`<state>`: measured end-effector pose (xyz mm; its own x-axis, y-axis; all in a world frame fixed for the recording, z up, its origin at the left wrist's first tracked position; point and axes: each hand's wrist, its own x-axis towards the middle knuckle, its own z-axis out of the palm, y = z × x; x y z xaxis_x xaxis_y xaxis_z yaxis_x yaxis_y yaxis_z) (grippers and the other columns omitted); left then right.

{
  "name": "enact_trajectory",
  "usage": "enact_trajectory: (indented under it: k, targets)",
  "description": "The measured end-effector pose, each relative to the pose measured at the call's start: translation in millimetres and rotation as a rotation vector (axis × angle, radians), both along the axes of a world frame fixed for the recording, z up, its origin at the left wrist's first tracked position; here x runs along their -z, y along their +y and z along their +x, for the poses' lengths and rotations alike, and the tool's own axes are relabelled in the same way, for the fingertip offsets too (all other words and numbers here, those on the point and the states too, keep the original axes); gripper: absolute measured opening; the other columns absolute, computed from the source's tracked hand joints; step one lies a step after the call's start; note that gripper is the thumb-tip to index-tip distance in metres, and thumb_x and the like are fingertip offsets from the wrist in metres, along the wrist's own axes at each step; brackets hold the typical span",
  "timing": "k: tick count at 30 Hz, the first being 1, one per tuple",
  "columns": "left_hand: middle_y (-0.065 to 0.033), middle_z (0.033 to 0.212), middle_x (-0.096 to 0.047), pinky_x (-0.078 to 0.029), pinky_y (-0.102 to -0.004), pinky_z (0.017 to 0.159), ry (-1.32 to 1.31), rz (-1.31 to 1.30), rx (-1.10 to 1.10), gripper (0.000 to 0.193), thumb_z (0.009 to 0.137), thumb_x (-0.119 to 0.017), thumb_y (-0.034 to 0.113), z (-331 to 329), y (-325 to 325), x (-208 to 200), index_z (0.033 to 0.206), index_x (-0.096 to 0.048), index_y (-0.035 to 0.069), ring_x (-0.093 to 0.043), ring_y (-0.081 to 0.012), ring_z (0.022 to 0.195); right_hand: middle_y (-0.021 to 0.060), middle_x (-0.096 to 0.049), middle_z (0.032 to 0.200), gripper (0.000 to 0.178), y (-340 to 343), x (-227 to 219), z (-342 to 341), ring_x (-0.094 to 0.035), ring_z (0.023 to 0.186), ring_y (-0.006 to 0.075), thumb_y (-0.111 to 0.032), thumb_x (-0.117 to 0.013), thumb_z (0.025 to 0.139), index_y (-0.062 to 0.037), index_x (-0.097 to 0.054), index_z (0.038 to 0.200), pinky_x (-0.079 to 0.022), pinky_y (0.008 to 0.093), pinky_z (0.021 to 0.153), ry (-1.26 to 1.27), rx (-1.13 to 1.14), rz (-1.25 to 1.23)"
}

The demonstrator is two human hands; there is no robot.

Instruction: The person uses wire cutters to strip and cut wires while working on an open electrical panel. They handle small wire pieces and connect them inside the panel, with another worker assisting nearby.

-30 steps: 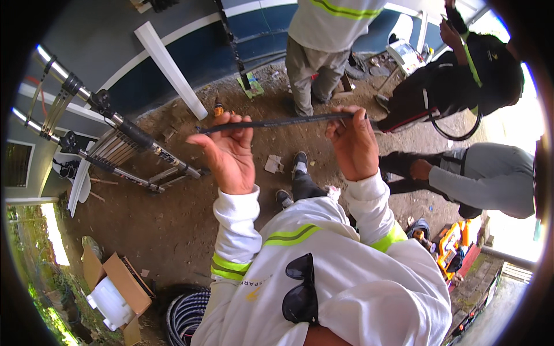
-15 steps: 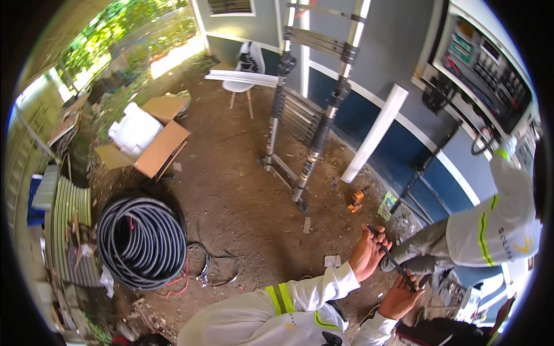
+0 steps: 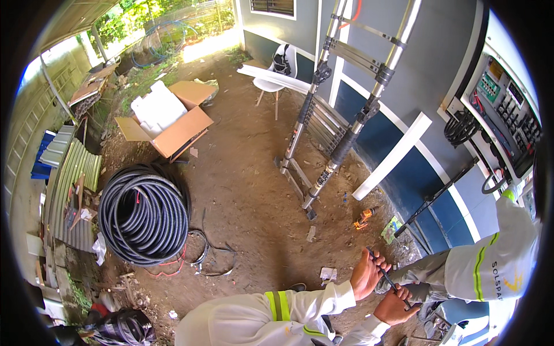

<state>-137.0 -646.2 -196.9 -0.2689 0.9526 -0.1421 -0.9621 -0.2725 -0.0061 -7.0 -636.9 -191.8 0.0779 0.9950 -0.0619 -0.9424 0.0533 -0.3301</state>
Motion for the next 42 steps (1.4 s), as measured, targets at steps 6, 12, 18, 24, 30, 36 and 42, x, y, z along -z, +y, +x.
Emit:
enact_trajectory:
  k: [6,12,18,24,30,36,42]
  targets:
    - [0.0011,0.082,-0.034,-0.038,-0.0363,0.093,-0.050,0.120,-0.096,0.049,0.100,-0.030,0.061,-3,12,-13,0.090,-0.041,0.014,-0.038,-0.0149,0.079,0.0088,-0.040,0.086,0.056,15,-15,-9,-0.038,0.082,0.0225,-0.056,-0.049,0.094,-0.0009,-0.047,0.106,-0.034,0.0409,0.092,0.059,-0.146,0.240]
    - [0.0001,0.084,-0.036,-0.037,-0.0379,0.094,-0.067,0.256,-0.158,0.047,0.099,-0.035,0.060,12,38,-46,0.091,-0.041,0.014,-0.040,-0.0171,0.083,0.0064,-0.041,0.082,0.038,54,-49,-16,-0.039,0.079,0.0210,-0.041,-0.049,0.096,-0.0036,-0.051,0.096,-0.034,0.0367,0.079,0.349,-0.088,0.270]
    - [0.0013,0.085,-0.039,-0.039,-0.0346,0.090,0.003,0.422,-0.038,0.046,0.096,-0.041,0.060,35,45,-79,0.091,-0.042,0.015,-0.043,-0.0159,0.085,0.0068,-0.046,0.079,0.028,46,-77,-6,-0.043,0.077,0.0225,-0.032,-0.054,0.091,-0.0042,-0.054,0.087,-0.037,0.0394,0.076,0.218,0.101,0.306]
    - [0.0029,0.067,-0.031,-0.033,-0.0274,0.064,0.091,0.481,0.112,0.067,0.089,-0.025,0.078,71,31,-97,0.072,-0.033,0.014,-0.033,-0.0116,0.062,0.0000,-0.031,0.067,0.049,26,-97,24,-0.029,0.059,0.0130,-0.051,-0.048,0.098,-0.0123,-0.034,0.071,-0.027,0.0291,0.060,0.209,0.071,0.364]
    - [0.0039,0.058,-0.026,-0.030,-0.0267,0.055,0.273,0.587,0.267,0.070,0.088,-0.022,0.081,107,24,-106,0.062,-0.029,0.016,-0.028,-0.0116,0.054,-0.0017,-0.031,0.065,0.042,10,-105,73,-0.030,0.059,0.0150,-0.045,-0.049,0.098,-0.0129,-0.038,0.072,-0.031,0.0326,0.059,0.277,-0.041,0.452]
    - [0.0060,0.053,-0.024,-0.024,-0.0268,0.046,0.526,0.596,0.482,0.071,0.087,-0.019,0.082,126,41,-92,0.061,-0.028,0.017,-0.021,-0.0096,0.047,-0.0028,-0.038,0.058,0.055,20,-96,129,-0.031,0.050,0.0117,-0.064,-0.041,0.096,-0.0116,-0.053,0.085,-0.035,0.0305,0.056,-0.258,-0.096,0.364]
    - [0.0052,0.058,-0.026,-0.026,-0.0267,0.048,1.054,0.459,0.574,0.072,0.088,-0.017,0.081,147,62,-62,0.061,-0.029,0.015,-0.026,-0.0097,0.052,-0.0040,-0.022,0.049,0.067,49,-55,170,-0.015,0.043,0.0090,-0.074,-0.032,0.093,-0.0145,-0.030,0.062,-0.012,0.0270,0.041,-0.478,-0.143,0.162]
